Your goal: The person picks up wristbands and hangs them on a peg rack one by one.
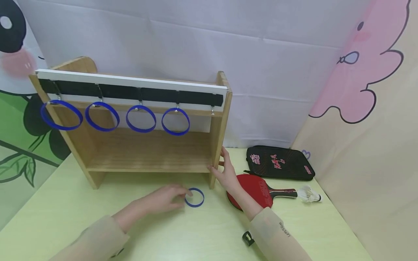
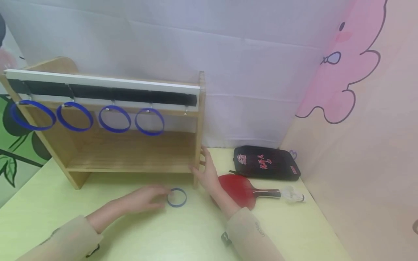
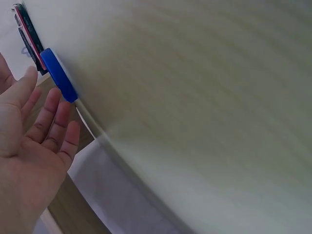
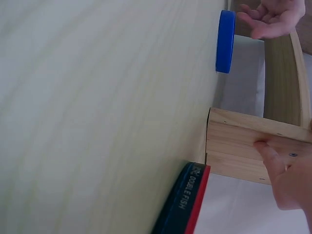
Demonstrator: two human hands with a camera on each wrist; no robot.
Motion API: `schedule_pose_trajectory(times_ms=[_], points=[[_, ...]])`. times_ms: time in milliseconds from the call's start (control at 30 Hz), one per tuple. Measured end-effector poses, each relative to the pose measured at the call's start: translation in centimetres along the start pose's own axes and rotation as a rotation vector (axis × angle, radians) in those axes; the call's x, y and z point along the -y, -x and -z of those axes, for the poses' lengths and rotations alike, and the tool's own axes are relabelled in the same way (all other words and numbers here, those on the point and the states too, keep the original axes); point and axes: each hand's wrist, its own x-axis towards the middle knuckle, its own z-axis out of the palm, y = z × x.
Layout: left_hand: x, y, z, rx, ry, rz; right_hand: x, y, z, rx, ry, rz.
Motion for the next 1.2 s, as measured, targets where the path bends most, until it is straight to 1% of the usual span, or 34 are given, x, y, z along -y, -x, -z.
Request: schedule_pose_trajectory(times_ms=[100, 167, 267, 433, 500, 633, 667, 867, 967, 1100, 1200], points=[[0.0, -0.2, -0.1, 0.029, 0.012, -0.015, -0.2, 0.0, 0.0, -0.003, 0.007, -0.004], [0.0, -0.3, -0.1, 0.038, 0.012, -0.019, -0.3, 0.0, 0.0, -0.005, 0.011, 0.014], [0.0, -0.5, -0.2, 0.037, -0.012, -0.027, -0.3, 0.0, -0.1, -0.006, 0.01, 0.02], [0.1, -0.8, -0.4, 0.034, -0.032, -0.037, -0.3, -0.1, -0.1, -0.004, 0.011, -0.022], [0.2, -0.9, -0.5, 0.036, -0.032, -0.038, -0.2, -0.1, -0.1, 0.0, 0.013, -0.02], [0.3, -1.1, -0.6, 0.033, -0.033, -0.037, 0.3, 0.0, 0.0, 0.005, 0.01, -0.018], [0.4, -1.1, -0.7, 0.033, -0.034, -0.034, 0.8, 0.1, 0.1, 0.008, 0.004, -0.013], [0.3, -1.1, -0.9, 0.007, -0.017, -0.01, 3.6, 1.0, 0.6, 0.028, 0.0, -0.014], [0.1, -1.1, -0.8, -0.016, 0.002, 0.017, 4.0, 1.2, 0.6, 0.027, 0.013, -0.022], [-0.2, -1.0, -0.6, -0.046, 0.02, 0.045, 3.7, 1.1, 0.5, 0.022, 0.003, -0.013], [-0.5, -1.0, -0.3, -0.061, 0.032, 0.051, 2.5, 0.7, 0.3, 0.012, -0.008, -0.001]])
